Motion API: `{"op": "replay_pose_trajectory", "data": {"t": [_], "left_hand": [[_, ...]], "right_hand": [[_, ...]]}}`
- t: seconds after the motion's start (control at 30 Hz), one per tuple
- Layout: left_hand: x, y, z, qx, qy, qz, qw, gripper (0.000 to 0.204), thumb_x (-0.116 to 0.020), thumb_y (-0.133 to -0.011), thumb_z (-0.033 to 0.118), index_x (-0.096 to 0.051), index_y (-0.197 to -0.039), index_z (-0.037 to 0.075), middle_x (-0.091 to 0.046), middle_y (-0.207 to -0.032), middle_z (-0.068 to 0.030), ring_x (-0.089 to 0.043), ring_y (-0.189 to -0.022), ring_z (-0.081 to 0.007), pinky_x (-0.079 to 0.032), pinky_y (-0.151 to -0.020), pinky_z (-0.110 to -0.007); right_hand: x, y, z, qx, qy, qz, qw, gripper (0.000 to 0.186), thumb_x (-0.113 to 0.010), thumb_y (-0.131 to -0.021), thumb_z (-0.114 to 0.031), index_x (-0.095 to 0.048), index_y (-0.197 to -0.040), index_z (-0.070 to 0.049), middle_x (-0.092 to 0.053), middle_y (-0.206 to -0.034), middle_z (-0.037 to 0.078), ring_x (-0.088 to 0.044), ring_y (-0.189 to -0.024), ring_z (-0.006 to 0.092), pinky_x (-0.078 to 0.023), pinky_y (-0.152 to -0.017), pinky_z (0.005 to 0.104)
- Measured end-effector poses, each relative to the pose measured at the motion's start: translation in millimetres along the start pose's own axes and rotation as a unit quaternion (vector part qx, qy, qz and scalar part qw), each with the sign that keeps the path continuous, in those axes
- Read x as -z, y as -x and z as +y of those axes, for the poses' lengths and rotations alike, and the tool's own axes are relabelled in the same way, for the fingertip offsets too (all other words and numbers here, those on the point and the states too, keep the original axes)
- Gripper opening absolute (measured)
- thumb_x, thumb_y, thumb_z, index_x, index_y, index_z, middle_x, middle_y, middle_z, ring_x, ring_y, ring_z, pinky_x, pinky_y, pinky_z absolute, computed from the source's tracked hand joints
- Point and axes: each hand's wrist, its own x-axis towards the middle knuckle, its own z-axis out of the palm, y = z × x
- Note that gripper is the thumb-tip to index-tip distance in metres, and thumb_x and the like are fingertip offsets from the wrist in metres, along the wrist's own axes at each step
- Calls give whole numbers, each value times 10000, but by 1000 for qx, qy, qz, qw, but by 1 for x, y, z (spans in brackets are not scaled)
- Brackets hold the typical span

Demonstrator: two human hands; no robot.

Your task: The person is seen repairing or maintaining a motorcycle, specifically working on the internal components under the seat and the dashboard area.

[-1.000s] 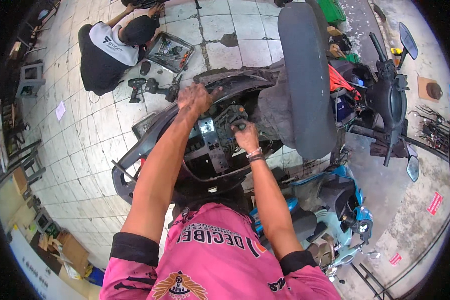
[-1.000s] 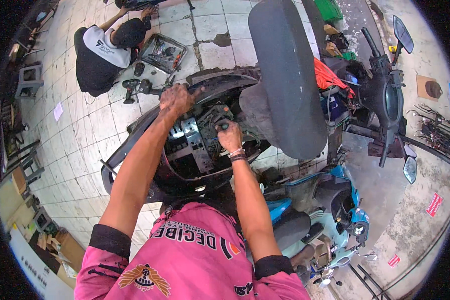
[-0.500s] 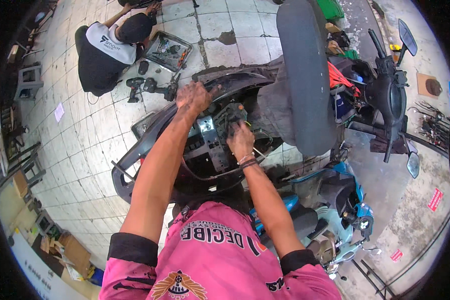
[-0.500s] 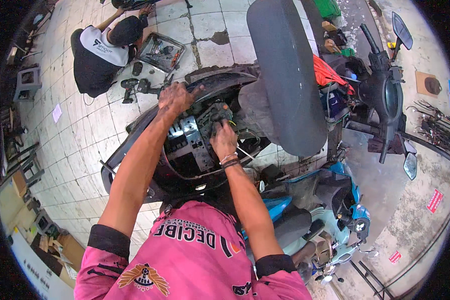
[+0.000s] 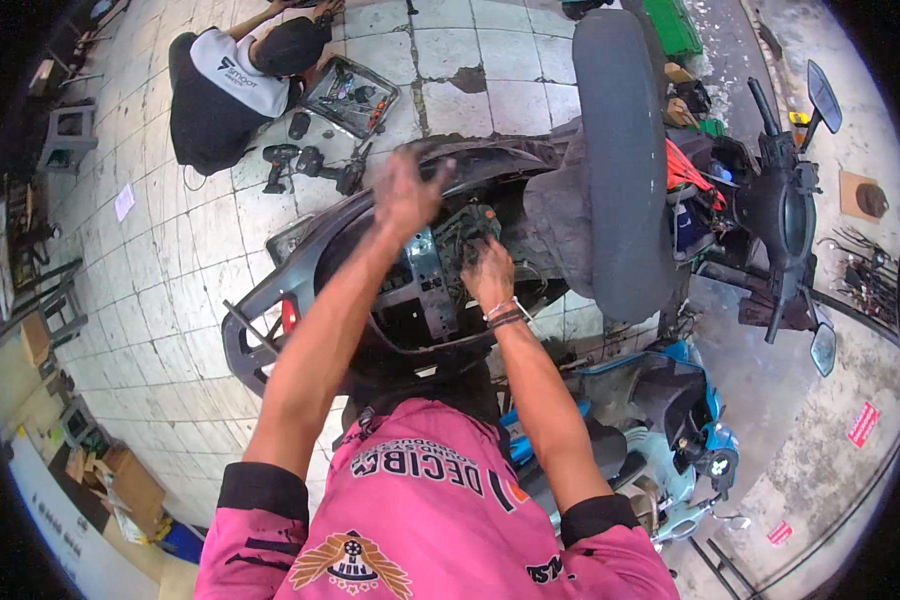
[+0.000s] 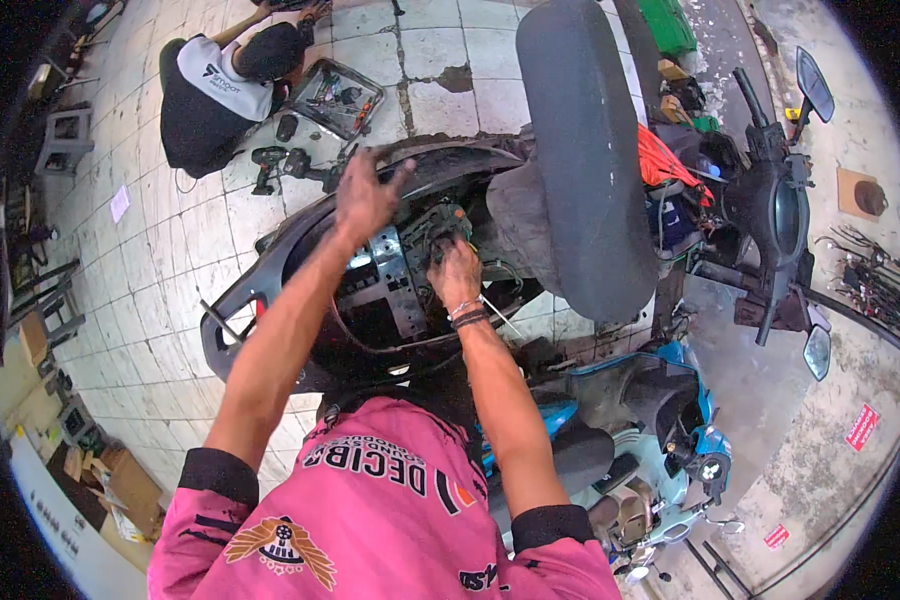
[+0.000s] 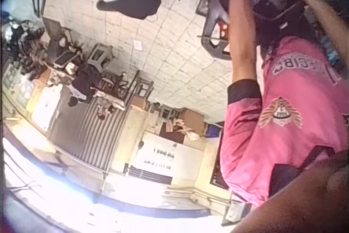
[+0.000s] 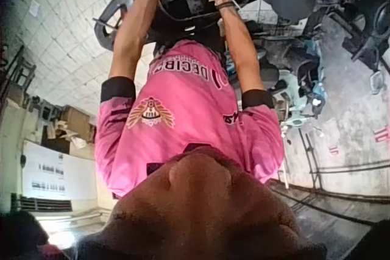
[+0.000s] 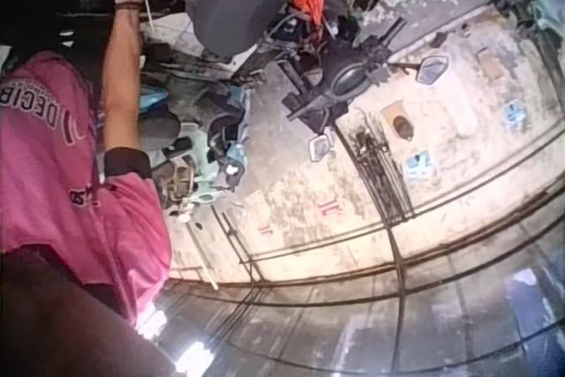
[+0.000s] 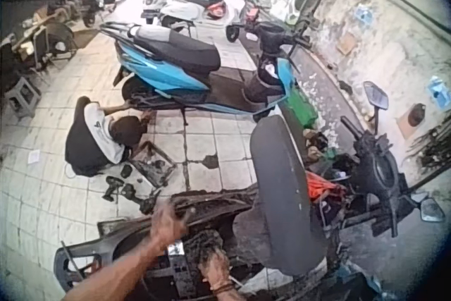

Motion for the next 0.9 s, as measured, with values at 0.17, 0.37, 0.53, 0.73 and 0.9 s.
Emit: {"op": "replay_pose_trajectory", "data": {"t": [0.17,0.37,0.53,0.73,0.9], "left_hand": [[-37,137,34,155,272,-43,949,382,-592,-987,223,-611,-1272,-31,-681,-1145,-268,-654,-1099,-365,-477,-1037,-436],[-98,194,38,314,312,-48,895,285,-598,-946,128,-637,-1190,-14,-727,-1031,-171,-692,-961,-255,-523,-882,-374],[-122,182,38,327,321,-41,888,332,-628,-897,258,-726,-1050,-20,-729,-950,-260,-710,-937,-380,-524,-867,-419],[-134,176,37,347,316,-12,883,329,-636,-899,267,-724,-1025,-24,-713,-971,-285,-697,-957,-424,-532,-833,-421],[-138,176,45,366,378,89,846,335,-650,-921,284,-731,-1014,-28,-720,-996,-270,-699,-976,-416,-526,-860,-415]], "right_hand": [[11,-12,6,-12,-113,8,993,202,-675,-859,-208,-723,-971,-48,-715,-917,201,-680,-864,415,-548,-790,497],[36,-33,11,41,6,-109,993,288,-724,-823,-232,-745,-1041,-45,-712,-918,251,-680,-898,440,-545,-799,519],[39,-40,7,78,38,-142,986,325,-737,-817,-276,-743,-1030,-31,-715,-933,259,-683,-901,447,-552,-817,523],[39,-44,0,95,72,-135,984,368,-747,-803,-305,-739,-1055,-36,-722,-930,246,-685,-913,443,-556,-849,513],[39,-57,1,101,109,-177,973,443,-771,-775,-349,-728,-1050,-4,-716,-1018,252,-680,-966,445,-558,-885,487]]}}
